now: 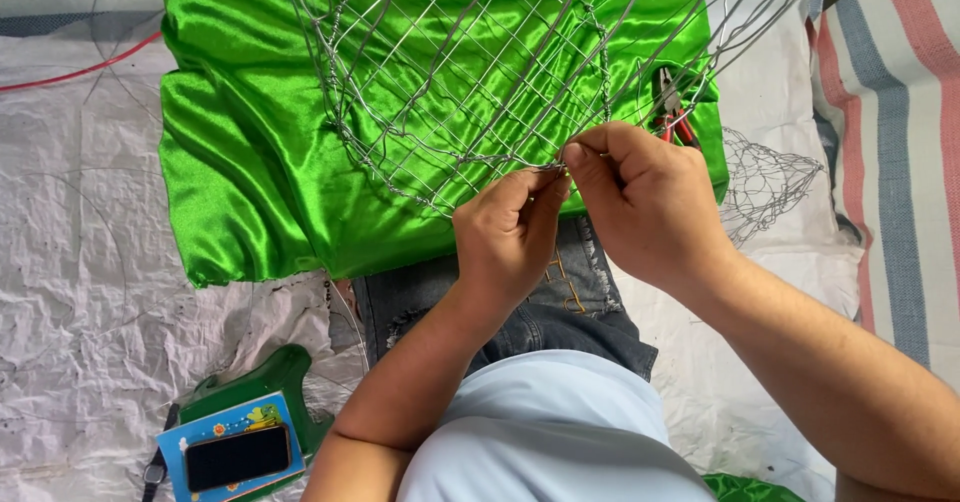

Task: The person uses pliers to twist and secure thin metal wires around the edge of a wire mesh frame resting on a green fabric surface. They repeatedly bend, twist, and cut wire segments to attach them to the frame.

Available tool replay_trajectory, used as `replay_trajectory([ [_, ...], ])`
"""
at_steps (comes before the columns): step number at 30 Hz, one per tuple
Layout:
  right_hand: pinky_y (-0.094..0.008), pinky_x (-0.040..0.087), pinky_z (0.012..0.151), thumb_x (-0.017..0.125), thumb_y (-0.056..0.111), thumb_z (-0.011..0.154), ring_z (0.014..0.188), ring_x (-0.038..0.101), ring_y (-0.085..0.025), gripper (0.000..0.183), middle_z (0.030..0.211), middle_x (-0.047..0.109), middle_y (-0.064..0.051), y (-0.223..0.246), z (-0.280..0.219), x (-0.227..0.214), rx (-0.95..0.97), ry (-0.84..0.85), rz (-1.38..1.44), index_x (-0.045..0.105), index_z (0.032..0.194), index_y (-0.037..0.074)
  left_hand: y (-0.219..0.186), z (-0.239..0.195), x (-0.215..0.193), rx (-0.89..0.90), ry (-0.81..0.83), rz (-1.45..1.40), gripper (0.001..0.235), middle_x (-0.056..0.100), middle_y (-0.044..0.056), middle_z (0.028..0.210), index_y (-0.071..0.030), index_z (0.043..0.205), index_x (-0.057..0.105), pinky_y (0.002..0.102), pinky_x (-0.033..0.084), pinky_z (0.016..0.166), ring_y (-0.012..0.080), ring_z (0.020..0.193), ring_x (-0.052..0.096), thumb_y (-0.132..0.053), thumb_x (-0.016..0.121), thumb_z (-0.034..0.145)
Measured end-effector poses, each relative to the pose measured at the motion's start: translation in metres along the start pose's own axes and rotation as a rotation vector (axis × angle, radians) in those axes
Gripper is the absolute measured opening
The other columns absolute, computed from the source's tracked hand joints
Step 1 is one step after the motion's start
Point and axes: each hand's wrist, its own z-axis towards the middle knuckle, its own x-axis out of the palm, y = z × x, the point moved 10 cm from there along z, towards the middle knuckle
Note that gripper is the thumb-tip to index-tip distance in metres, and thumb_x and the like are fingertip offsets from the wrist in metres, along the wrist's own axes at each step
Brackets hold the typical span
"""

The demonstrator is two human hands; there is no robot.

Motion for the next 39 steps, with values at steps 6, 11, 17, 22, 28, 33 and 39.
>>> replay_trajectory([
  [6, -0.037, 0.047, 0.058, 0.065, 0.020, 0.103, 0.055, 0.050, -0.021, 0.014, 0.052, 0.051, -0.007, -0.005, 0.004, 0.005, 0.094, 0.067, -0.038, 0.074, 0.093, 0.017, 0.006, -0.004, 0.001, 0.013, -0.008, 0.031, 0.007, 0.071, 0.012, 0.068, -0.009, 0.085, 0.075, 0.035, 0.055, 0.049, 0.0334, 0.060, 0.070, -0.010, 0.078, 0.092],
  [11, -0.038, 0.047, 0.059, 0.067, 0.019, 0.100, 0.056, 0.050, -0.021, 0.014, 0.053, 0.051, -0.009, -0.006, 0.010, 0.006, 0.089, 0.072, -0.032, 0.073, 0.089, 0.013, -0.003, -0.002, 0.002, 0.041, -0.032, 0.054, 0.007, 0.070, 0.012, 0.070, -0.009, 0.087, 0.074, 0.037, 0.056, 0.051, 0.0344, 0.062, 0.070, -0.009, 0.075, 0.095],
  [17, -0.035, 0.046, 0.058, 0.066, 0.025, 0.098, 0.056, 0.051, -0.016, 0.016, 0.053, 0.052, -0.005, -0.016, 0.012, 0.009, 0.191, 0.067, -0.024, 0.075, 0.087, 0.017, -0.001, -0.007, 0.005, 0.102, -0.031, 0.077, 0.005, 0.073, 0.011, 0.075, -0.009, 0.092, 0.076, 0.037, 0.059, 0.056, 0.0324, 0.067, 0.072, -0.007, 0.073, 0.096],
  [22, -0.036, 0.049, 0.060, 0.063, 0.016, 0.097, 0.053, 0.056, -0.020, 0.014, 0.050, 0.058, -0.005, -0.002, -0.005, -0.002, 0.147, 0.097, -0.005, 0.075, 0.091, 0.012, 0.002, -0.004, -0.001, 0.072, -0.020, 0.062, 0.006, 0.072, 0.009, 0.072, -0.010, 0.090, 0.075, 0.036, 0.058, 0.054, 0.0313, 0.065, 0.072, -0.010, 0.074, 0.096],
  [28, -0.022, 0.049, 0.068, 0.062, 0.011, 0.114, 0.067, 0.068, -0.006, 0.022, 0.071, 0.069, 0.002, -0.050, -0.037, -0.073, -0.163, -0.137, -0.259, 0.070, 0.134, 0.007, 0.012, -0.009, 0.005, 0.008, 0.099, 0.066, 0.010, 0.078, 0.008, 0.093, -0.004, 0.100, 0.074, 0.030, 0.061, 0.068, 0.0164, 0.079, 0.074, -0.012, 0.075, 0.095],
  [33, -0.045, 0.048, 0.096, 0.070, 0.029, 0.100, 0.104, 0.068, -0.030, 0.043, 0.126, 0.070, -0.017, -0.267, -0.016, -0.069, 0.246, -0.031, -0.433, 0.069, 0.135, 0.005, 0.001, -0.005, 0.004, -0.005, 0.113, 0.086, 0.010, 0.078, 0.010, 0.087, -0.002, 0.094, 0.073, 0.027, 0.061, 0.063, 0.0173, 0.076, 0.077, -0.011, 0.073, 0.095],
  [39, -0.057, 0.049, 0.100, 0.070, 0.022, 0.101, 0.112, 0.065, -0.050, 0.046, 0.118, 0.070, -0.029, -0.283, -0.001, -0.021, 0.071, 0.014, -0.499, 0.066, 0.138, -0.005, -0.003, -0.003, 0.002, -0.101, 0.029, -0.034, 0.012, 0.074, 0.015, 0.064, 0.004, 0.086, 0.075, 0.033, 0.062, 0.052, 0.0255, 0.057, 0.076, -0.006, 0.075, 0.093],
])
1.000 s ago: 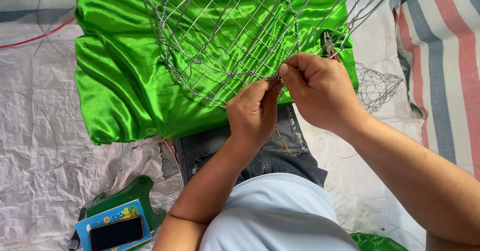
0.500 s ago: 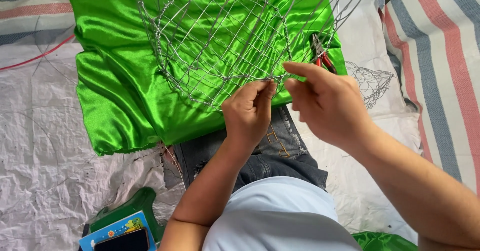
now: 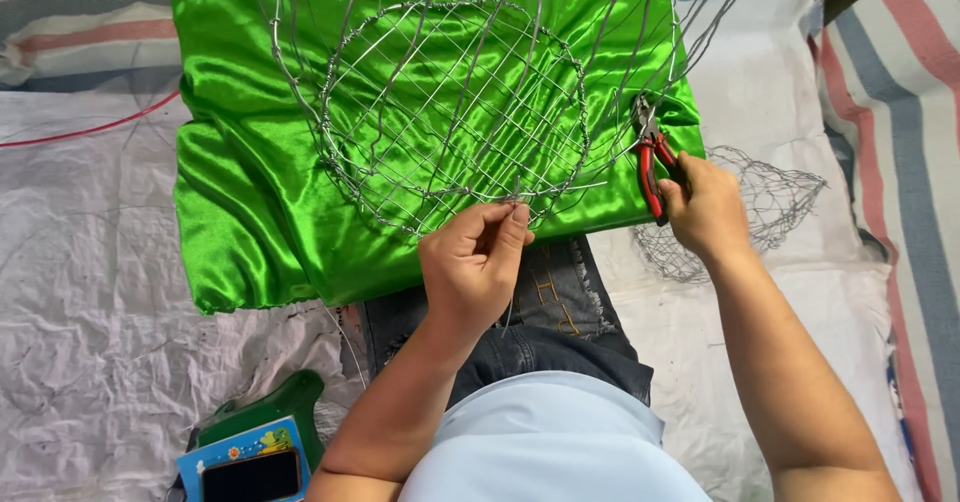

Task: The person uses pliers to twist and secure thin metal wires around the edge of a wire mesh frame resting on a green fabric surface. They repeatedly bend, twist, and cut wire segments to attach them to the frame.

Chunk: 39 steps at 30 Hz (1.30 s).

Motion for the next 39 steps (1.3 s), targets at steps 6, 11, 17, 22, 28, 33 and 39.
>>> replay_trajectory([
  [6, -0.054, 0.050, 0.096, 0.071, 0.038, 0.102, 0.114, 0.064, -0.045, 0.052, 0.118, 0.067, -0.021, -0.011, 0.008, 0.005, 0.137, 0.062, 0.029, 0.066, 0.143, 0.005, 0.000, -0.003, -0.001, -0.043, -0.018, 0.040, 0.013, 0.073, 0.016, 0.060, 0.008, 0.086, 0.072, 0.031, 0.059, 0.048, 0.0202, 0.050, 0.072, -0.003, 0.073, 0.093],
  [11, -0.053, 0.051, 0.090, 0.076, 0.040, 0.098, 0.104, 0.068, -0.040, 0.051, 0.099, 0.072, -0.014, -0.052, 0.025, 0.039, 0.252, 0.118, 0.236, 0.068, 0.138, 0.010, 0.003, -0.004, 0.001, -0.069, -0.009, 0.051, 0.014, 0.071, 0.017, 0.059, 0.008, 0.087, 0.072, 0.027, 0.054, 0.042, 0.0127, 0.040, 0.061, -0.003, 0.071, 0.095],
  [17, -0.037, 0.047, 0.066, 0.065, 0.027, 0.106, 0.075, 0.063, -0.026, 0.024, 0.081, 0.067, -0.012, -0.044, -0.005, 0.019, 0.232, 0.101, 0.592, 0.071, 0.120, 0.009, 0.001, -0.006, 0.000, -0.068, -0.021, 0.077, 0.012, 0.071, 0.018, 0.059, 0.009, 0.088, 0.073, 0.024, 0.051, 0.039, 0.0101, 0.037, 0.057, 0.000, 0.070, 0.095],
  [22, -0.024, 0.047, 0.043, 0.055, 0.015, 0.103, 0.049, 0.061, -0.016, 0.027, 0.073, 0.061, -0.010, -0.009, -0.070, 0.053, 0.208, 0.200, 1.249, 0.062, 0.124, 0.000, 0.004, -0.003, -0.001, -0.065, -0.026, 0.109, 0.011, 0.071, 0.017, 0.059, 0.008, 0.087, 0.073, 0.024, 0.051, 0.039, 0.0102, 0.036, 0.056, 0.000, 0.072, 0.094],
  [28, -0.038, 0.058, 0.052, 0.061, 0.019, 0.099, 0.070, 0.076, -0.033, 0.026, 0.091, 0.071, -0.025, 0.064, -0.135, 0.114, 0.337, 0.528, 1.922, 0.062, 0.114, -0.002, 0.004, -0.004, -0.002, -0.067, -0.028, 0.109, 0.011, 0.071, 0.017, 0.059, 0.008, 0.086, 0.074, 0.024, 0.050, 0.038, 0.0108, 0.035, 0.055, 0.000, 0.073, 0.093],
  [33, -0.030, 0.051, 0.049, 0.040, 0.077, 0.093, 0.064, 0.059, -0.020, 0.089, 0.085, 0.061, -0.019, 0.140, -0.143, 0.076, 0.118, 0.778, 1.952, 0.063, 0.121, -0.004, 0.007, -0.009, -0.003, -0.116, -0.010, 0.077, 0.012, 0.070, 0.016, 0.056, 0.008, 0.086, 0.074, 0.024, 0.050, 0.037, 0.0111, 0.034, 0.055, -0.001, 0.072, 0.093],
  [39, -0.032, 0.055, 0.063, 0.068, -0.004, 0.088, 0.074, 0.063, -0.020, 0.042, 0.086, 0.069, -0.018, 0.184, -0.117, 0.012, -0.149, 0.626, 1.685, 0.063, 0.129, -0.012, 0.010, -0.011, 0.000, -0.251, 0.000, -0.048, 0.014, 0.067, 0.019, 0.054, 0.010, 0.090, 0.073, 0.023, 0.047, 0.032, 0.0131, 0.031, 0.053, -0.003, 0.070, 0.095],
])
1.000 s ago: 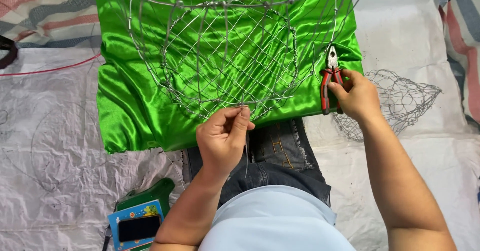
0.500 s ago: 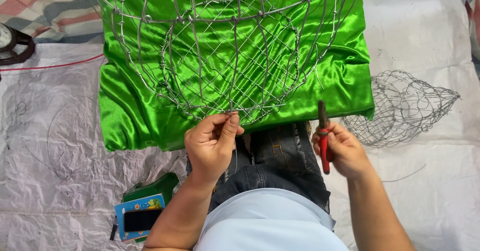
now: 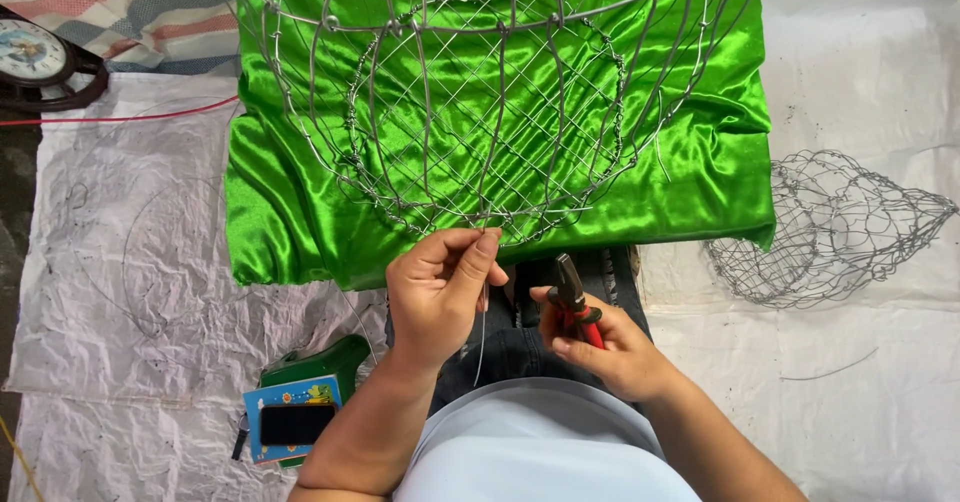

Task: The person uses pliers to twist and secure thin metal wires around the edge of a wire mesh frame resting on a green fabric surface. They repeatedly bend, twist, and cut wire segments to attach them to the frame.

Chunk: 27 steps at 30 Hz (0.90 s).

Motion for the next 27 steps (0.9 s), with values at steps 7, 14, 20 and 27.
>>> replay_trajectory([
  [7, -0.038, 0.047, 0.100, 0.052, 0.013, 0.099, 0.107, 0.067, -0.022, 0.025, 0.112, 0.074, -0.004, 0.038, 0.017, 0.028, -0.074, 0.014, -0.690, 0.069, 0.117, 0.009, 0.030, -0.013, -0.003, -0.400, 0.099, -0.333, 0.018, 0.064, 0.015, 0.061, 0.007, 0.099, 0.070, 0.023, 0.038, 0.033, 0.0159, 0.038, 0.047, -0.010, 0.064, 0.100],
  [14, -0.043, 0.050, 0.104, 0.059, -0.005, 0.089, 0.122, 0.062, -0.036, 0.062, 0.134, 0.063, -0.019, 0.080, 0.013, 0.014, -0.323, -0.181, -1.071, 0.047, 0.150, -0.001, 0.032, -0.033, 0.008, -0.577, 0.178, -0.484, 0.021, 0.049, 0.011, 0.046, 0.011, 0.096, 0.069, 0.023, 0.032, 0.029, 0.0148, 0.029, 0.040, -0.008, 0.062, 0.100],
  [20, -0.049, 0.049, 0.107, 0.057, -0.016, 0.084, 0.124, 0.058, -0.044, 0.064, 0.130, 0.057, -0.025, 0.122, 0.001, 0.018, -0.552, -0.316, -1.336, 0.050, 0.148, -0.010, 0.029, -0.048, 0.034, -0.653, 0.268, -0.662, 0.021, 0.042, 0.012, 0.041, 0.014, 0.094, 0.066, 0.021, 0.033, 0.026, 0.0137, 0.026, 0.037, -0.005, 0.060, 0.101],
  [27, -0.044, 0.051, 0.103, 0.059, -0.013, 0.083, 0.119, 0.061, -0.038, 0.063, 0.125, 0.059, -0.019, 0.114, -0.002, 0.023, -0.504, -0.291, -1.179, 0.053, 0.146, -0.007, 0.028, -0.066, 0.063, -0.760, 0.400, -0.869, 0.024, 0.039, 0.009, 0.042, 0.013, 0.095, 0.063, 0.021, 0.032, 0.028, 0.0127, 0.026, 0.035, -0.009, 0.058, 0.104],
])
